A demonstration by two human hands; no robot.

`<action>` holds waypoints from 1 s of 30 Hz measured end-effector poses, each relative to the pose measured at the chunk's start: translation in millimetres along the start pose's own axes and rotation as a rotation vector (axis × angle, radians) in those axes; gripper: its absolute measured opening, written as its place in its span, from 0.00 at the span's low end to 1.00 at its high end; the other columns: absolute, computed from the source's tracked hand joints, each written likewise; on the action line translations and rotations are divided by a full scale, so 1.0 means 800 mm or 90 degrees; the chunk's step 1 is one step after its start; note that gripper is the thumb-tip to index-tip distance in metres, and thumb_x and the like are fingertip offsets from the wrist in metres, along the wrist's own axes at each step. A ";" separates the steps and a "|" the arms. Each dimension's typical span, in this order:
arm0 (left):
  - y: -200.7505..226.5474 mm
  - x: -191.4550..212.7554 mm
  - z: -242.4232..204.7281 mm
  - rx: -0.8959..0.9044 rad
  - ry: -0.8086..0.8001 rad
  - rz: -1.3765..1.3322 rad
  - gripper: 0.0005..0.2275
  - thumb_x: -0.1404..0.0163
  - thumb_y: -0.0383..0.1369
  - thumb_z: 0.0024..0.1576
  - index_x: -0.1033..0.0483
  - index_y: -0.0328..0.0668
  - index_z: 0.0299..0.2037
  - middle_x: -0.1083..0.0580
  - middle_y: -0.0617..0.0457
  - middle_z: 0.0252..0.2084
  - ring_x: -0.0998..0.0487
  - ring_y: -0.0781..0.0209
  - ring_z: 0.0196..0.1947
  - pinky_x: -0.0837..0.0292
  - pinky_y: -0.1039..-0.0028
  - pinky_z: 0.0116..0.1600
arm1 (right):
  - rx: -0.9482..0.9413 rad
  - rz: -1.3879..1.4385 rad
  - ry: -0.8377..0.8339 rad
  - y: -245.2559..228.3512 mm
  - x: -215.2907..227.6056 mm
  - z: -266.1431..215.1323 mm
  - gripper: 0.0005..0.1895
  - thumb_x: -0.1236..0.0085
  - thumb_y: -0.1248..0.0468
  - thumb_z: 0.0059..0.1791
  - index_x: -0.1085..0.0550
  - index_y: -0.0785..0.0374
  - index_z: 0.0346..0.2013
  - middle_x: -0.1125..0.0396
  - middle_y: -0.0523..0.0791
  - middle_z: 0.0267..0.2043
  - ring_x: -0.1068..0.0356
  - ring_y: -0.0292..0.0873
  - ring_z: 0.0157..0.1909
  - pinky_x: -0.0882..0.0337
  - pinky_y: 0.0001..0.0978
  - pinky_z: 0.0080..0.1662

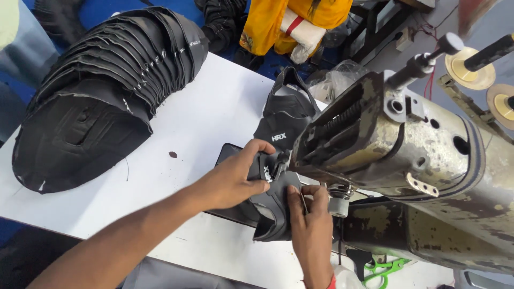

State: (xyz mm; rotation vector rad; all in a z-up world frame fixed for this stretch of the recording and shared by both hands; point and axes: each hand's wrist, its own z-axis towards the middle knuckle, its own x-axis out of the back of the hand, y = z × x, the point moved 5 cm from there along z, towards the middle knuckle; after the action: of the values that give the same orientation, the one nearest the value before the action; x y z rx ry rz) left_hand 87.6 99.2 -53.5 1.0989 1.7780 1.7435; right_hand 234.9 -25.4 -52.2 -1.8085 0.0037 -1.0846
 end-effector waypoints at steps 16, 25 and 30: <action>-0.009 0.007 0.023 0.123 -0.042 -0.129 0.24 0.42 0.26 0.51 0.35 0.51 0.58 0.28 0.53 0.38 0.28 0.66 0.31 0.31 0.71 0.34 | 0.044 -0.050 0.071 -0.006 0.006 0.016 0.17 0.45 0.53 0.52 0.31 0.64 0.45 0.26 0.54 0.35 0.26 0.53 0.30 0.30 0.42 0.32; -0.023 -0.028 -0.013 0.038 0.259 -0.300 0.23 0.46 0.25 0.54 0.38 0.46 0.60 0.24 0.49 0.42 0.20 0.65 0.33 0.20 0.75 0.36 | 0.624 -0.078 0.016 0.002 0.008 0.082 0.10 0.43 0.66 0.52 0.23 0.56 0.48 0.24 0.49 0.44 0.25 0.46 0.45 0.27 0.38 0.47; -0.012 -0.042 -0.036 0.037 0.345 -0.175 0.25 0.49 0.29 0.57 0.44 0.47 0.64 0.22 0.50 0.32 0.16 0.62 0.28 0.23 0.73 0.30 | 0.454 0.042 0.081 -0.003 0.026 0.048 0.06 0.42 0.72 0.51 0.21 0.62 0.41 0.23 0.44 0.40 0.22 0.43 0.41 0.27 0.33 0.44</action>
State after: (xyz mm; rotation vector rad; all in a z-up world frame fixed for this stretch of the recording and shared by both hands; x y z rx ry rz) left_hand 83.9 56.0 -66.9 0.3807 2.1740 1.9381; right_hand 271.9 -4.6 -41.0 -1.0909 -0.2186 -0.9866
